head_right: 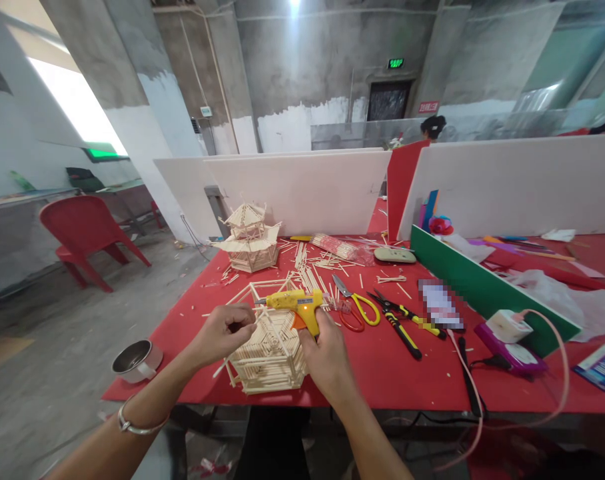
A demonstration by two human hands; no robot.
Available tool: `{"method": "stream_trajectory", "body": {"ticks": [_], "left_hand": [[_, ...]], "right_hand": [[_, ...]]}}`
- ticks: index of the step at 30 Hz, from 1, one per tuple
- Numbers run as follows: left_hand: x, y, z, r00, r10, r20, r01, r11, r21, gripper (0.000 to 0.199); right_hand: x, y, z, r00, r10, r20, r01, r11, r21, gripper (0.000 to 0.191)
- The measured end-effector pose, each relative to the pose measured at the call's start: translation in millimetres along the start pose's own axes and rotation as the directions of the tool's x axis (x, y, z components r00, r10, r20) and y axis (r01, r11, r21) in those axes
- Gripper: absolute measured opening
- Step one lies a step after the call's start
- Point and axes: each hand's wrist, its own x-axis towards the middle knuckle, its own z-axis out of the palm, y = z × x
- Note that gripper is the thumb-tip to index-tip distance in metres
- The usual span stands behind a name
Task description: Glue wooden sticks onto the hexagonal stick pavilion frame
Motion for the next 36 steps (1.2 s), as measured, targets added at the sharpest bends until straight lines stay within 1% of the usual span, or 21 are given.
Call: {"method": "stream_trajectory", "body": {"ticks": [4, 8, 14, 19, 25, 36], "left_hand": [[-0.1, 0.0, -0.1, 1.0, 0.004, -0.005, -0.004, 1.0, 0.002, 0.024], [-0.2, 0.0, -0.3, 1.0, 0.006, 0.002, -0.006, 1.0, 0.002, 0.024], [0.3, 1.9, -0.9, 1.0, -0.004, 0.003, 0.004, 1.0, -0.007, 0.024], [0.2, 0.5, -0.8, 1.0, 0.003, 0.002, -0.003, 1.0, -0.008, 0.024], [0.0, 0.2, -0.7, 1.0, 0.004, 0.003, -0.004, 1.0, -0.013, 0.023], [-0.1, -0.6, -0.3, 1.0, 0.002, 0.001, -0.002, 1.0, -0.017, 0.022]], "right_hand": [[0.4, 0.5, 0.4, 1.0, 0.001, -0.01, -0.001, 1.0, -0.001, 0.039], [0.5, -0.7, -0.6, 1.0, 0.015, 0.023, -0.015, 1.0, -0.013, 0.042], [-0.2, -0.1, -0.4, 1.0, -0.006, -0.005, 0.006, 1.0, -0.003, 0.037], [0.2, -1.1, -1.3, 1.0, -0.002, 0.007, 0.002, 1.0, -0.011, 0.035], [0.1, -3.3, -2.1, 0.999, 0.021, 0.037, -0.02, 1.0, -0.005, 0.04], [0.3, -3.8, -2.4, 0.998, 0.039, 0.054, -0.038, 0.999, -0.026, 0.042]]}}
